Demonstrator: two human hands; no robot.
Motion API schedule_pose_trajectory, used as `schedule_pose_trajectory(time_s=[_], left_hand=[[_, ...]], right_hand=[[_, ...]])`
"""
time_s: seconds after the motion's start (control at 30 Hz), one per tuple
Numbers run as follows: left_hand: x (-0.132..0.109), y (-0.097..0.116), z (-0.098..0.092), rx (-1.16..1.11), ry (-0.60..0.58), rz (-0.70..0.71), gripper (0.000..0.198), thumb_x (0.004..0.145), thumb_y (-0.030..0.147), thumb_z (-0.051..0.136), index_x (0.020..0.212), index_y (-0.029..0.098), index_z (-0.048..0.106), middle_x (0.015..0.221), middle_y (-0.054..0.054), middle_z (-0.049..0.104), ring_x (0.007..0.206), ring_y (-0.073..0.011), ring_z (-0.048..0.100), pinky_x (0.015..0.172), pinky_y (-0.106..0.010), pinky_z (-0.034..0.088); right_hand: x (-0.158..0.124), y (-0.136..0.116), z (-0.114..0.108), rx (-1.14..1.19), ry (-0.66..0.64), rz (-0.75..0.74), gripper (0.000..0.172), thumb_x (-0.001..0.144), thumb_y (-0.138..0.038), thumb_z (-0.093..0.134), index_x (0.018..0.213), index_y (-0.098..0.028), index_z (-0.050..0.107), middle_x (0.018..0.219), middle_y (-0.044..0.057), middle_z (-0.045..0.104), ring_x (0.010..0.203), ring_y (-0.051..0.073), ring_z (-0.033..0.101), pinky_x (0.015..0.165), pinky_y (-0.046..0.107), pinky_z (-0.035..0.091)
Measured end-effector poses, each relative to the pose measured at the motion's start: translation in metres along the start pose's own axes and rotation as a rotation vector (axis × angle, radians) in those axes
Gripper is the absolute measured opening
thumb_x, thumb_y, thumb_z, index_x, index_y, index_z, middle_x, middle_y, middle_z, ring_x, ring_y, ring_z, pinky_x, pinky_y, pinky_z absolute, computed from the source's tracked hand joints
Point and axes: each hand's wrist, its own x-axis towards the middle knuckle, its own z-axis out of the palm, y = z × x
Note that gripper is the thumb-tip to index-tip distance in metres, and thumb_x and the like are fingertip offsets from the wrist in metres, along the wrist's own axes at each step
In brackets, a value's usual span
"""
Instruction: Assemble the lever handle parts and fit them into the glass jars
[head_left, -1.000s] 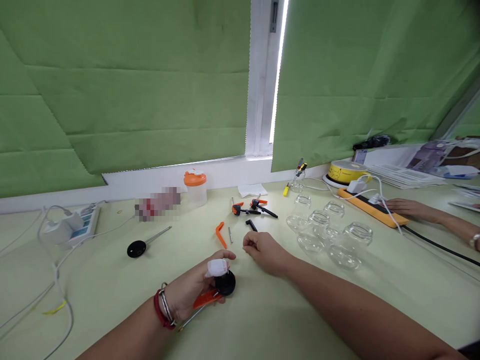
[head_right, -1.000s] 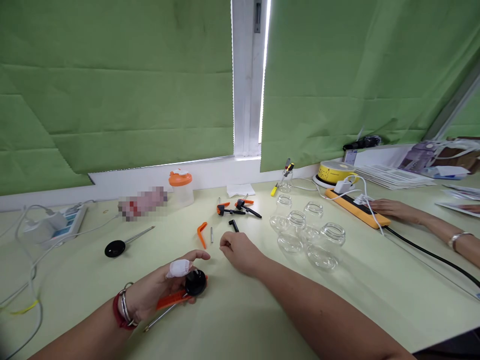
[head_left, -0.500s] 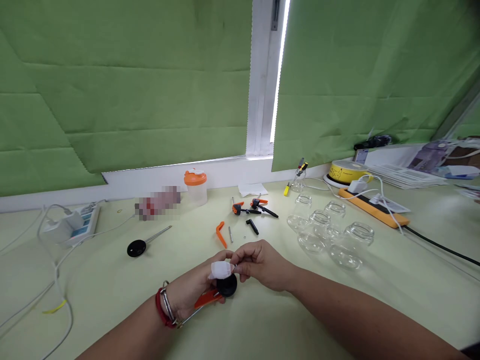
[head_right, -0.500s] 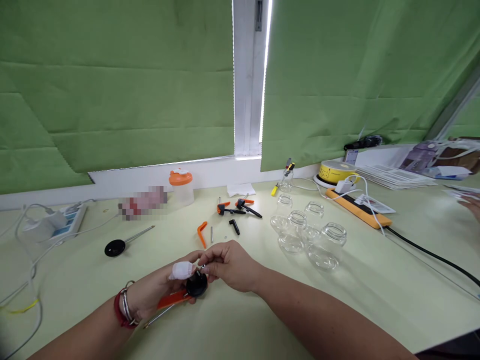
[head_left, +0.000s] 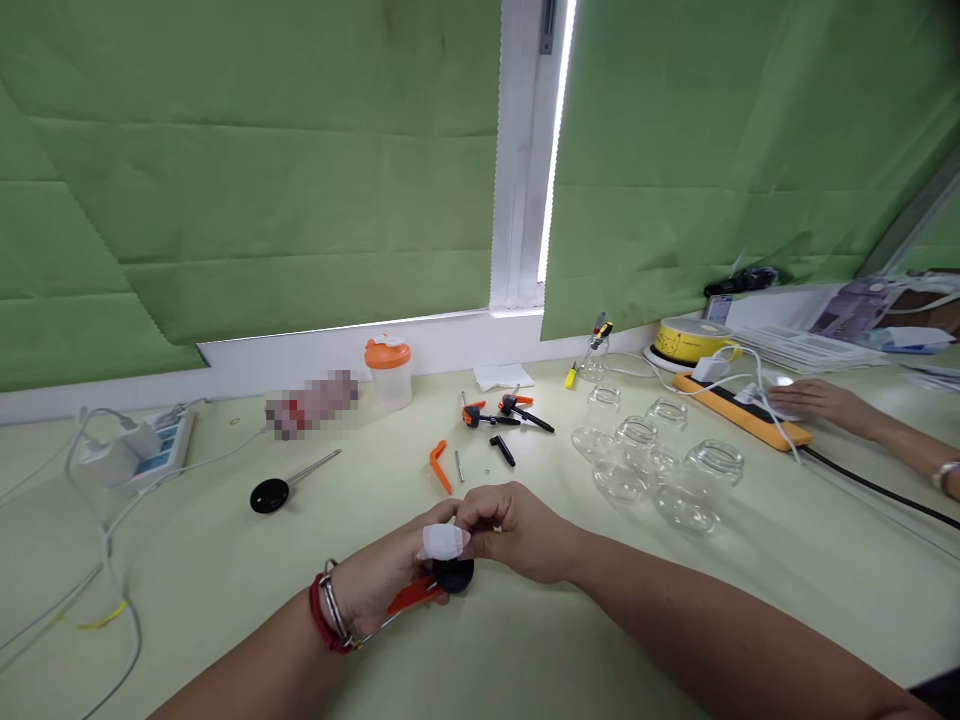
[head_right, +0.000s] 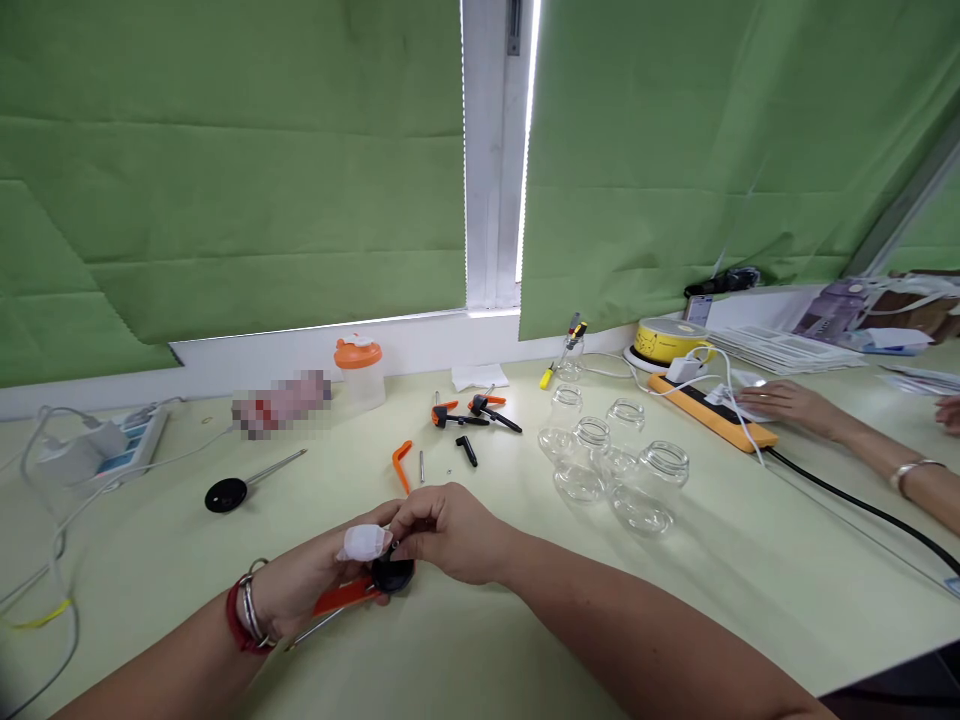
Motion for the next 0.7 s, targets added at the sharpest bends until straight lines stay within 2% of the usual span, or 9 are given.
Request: schedule_pose_trajectory(time_s=[0.13,0.4,0.7], left_hand=[[0.000,0.001,0.001,0.009,-0.012,-0.009,0.022,0.074,0.034,0.059,0.089,0.021,0.050,0.081,-0.001,0.046,0.072,-0.0146,0.043,0.062,-0.026,0.035],[0.000,0.002,0.003,0.047,0.007,-0.003,0.023,0.075,0.032,0.058,0.094,0.021,0.051,0.084,-0.001,0.047,0.074,-0.0147,0.042,0.062,-0.026,0.035],[-0.001,0.003,0.003,0.046,-0.002,0.003,0.027,0.074,0.030,0.058,0.099,0.021,0.053,0.085,-0.002,0.047,0.073,-0.0150,0.043,0.063,-0.027,0.036]], right_hand=[[0.001,0.003,-0.003,0.031,-0.030,0.015,0.011,0.070,-0.027,0.069,0.074,-0.018,0.067,0.081,-0.001,0.062,0.074,0.013,0.058,0.071,0.027,0.047],[0.004,0.011,-0.004,0.246,-0.110,0.090,0.022,0.065,-0.031,0.075,0.075,-0.015,0.063,0.089,0.003,0.064,0.080,0.015,0.058,0.076,0.030,0.046],[0.004,0.012,-0.003,0.328,-0.105,0.135,0.026,0.060,-0.032,0.078,0.073,-0.014,0.064,0.087,0.002,0.065,0.079,0.014,0.059,0.076,0.030,0.046]])
